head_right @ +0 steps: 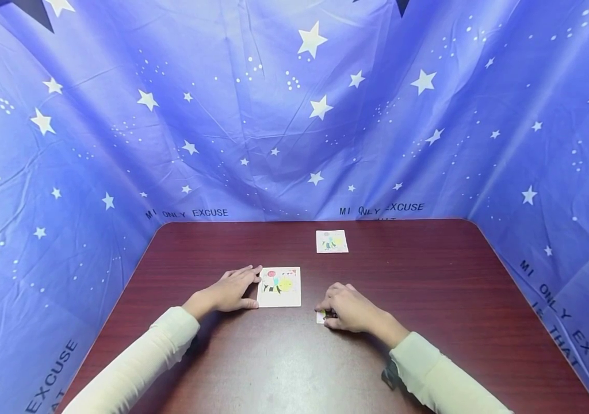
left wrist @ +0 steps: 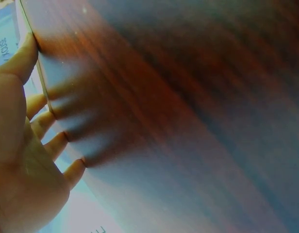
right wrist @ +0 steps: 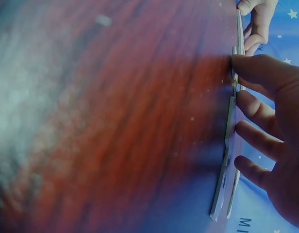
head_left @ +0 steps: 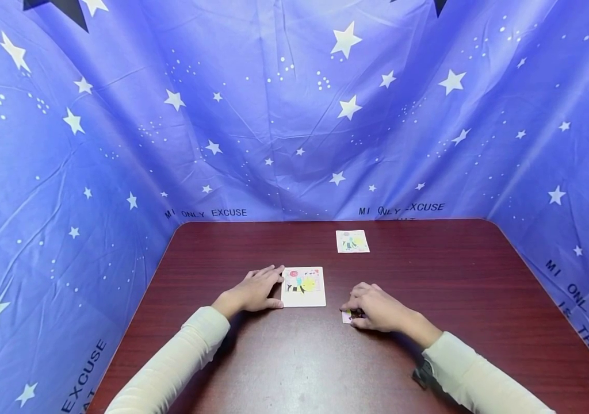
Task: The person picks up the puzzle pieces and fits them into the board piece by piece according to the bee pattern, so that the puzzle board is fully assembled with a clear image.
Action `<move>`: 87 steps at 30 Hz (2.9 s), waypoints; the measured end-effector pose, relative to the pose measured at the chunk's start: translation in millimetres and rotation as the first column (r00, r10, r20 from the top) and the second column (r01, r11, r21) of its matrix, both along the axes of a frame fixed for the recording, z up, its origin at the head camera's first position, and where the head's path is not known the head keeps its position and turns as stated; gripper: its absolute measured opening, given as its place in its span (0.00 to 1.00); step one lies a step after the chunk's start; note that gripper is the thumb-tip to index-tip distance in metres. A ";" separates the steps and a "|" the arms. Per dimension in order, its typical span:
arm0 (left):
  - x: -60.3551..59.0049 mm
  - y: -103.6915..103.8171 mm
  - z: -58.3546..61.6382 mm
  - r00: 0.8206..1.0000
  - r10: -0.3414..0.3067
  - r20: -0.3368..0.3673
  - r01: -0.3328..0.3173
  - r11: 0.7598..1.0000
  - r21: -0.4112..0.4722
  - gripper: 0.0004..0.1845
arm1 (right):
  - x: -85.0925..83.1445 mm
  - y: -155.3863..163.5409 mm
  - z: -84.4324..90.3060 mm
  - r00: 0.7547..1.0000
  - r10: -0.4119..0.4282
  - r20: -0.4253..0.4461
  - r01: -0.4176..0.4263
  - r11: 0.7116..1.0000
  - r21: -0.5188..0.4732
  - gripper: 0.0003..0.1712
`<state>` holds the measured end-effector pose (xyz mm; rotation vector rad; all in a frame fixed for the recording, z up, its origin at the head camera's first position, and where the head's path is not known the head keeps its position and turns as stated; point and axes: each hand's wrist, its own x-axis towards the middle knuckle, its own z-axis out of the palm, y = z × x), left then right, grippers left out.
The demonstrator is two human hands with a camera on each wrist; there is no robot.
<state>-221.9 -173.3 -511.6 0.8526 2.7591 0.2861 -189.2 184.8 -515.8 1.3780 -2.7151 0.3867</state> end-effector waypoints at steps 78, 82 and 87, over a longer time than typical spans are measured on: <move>0.3 -2.9 -1.7 1.000 -0.006 -0.009 0.006 1.000 -0.001 0.37 | -35.6 -113.8 18.3 0.995 -0.058 0.086 0.048 0.993 0.107 0.20; 0.7 -2.5 -0.3 1.000 -0.010 -0.007 0.010 1.000 -0.003 0.37 | -34.8 -109.7 14.2 0.995 -0.050 0.083 0.040 0.992 0.117 0.22; 0.7 -1.6 -0.2 1.000 -0.007 -0.004 0.007 1.000 -0.015 0.38 | -35.6 -107.4 10.1 0.997 -0.040 0.070 0.031 0.993 0.116 0.23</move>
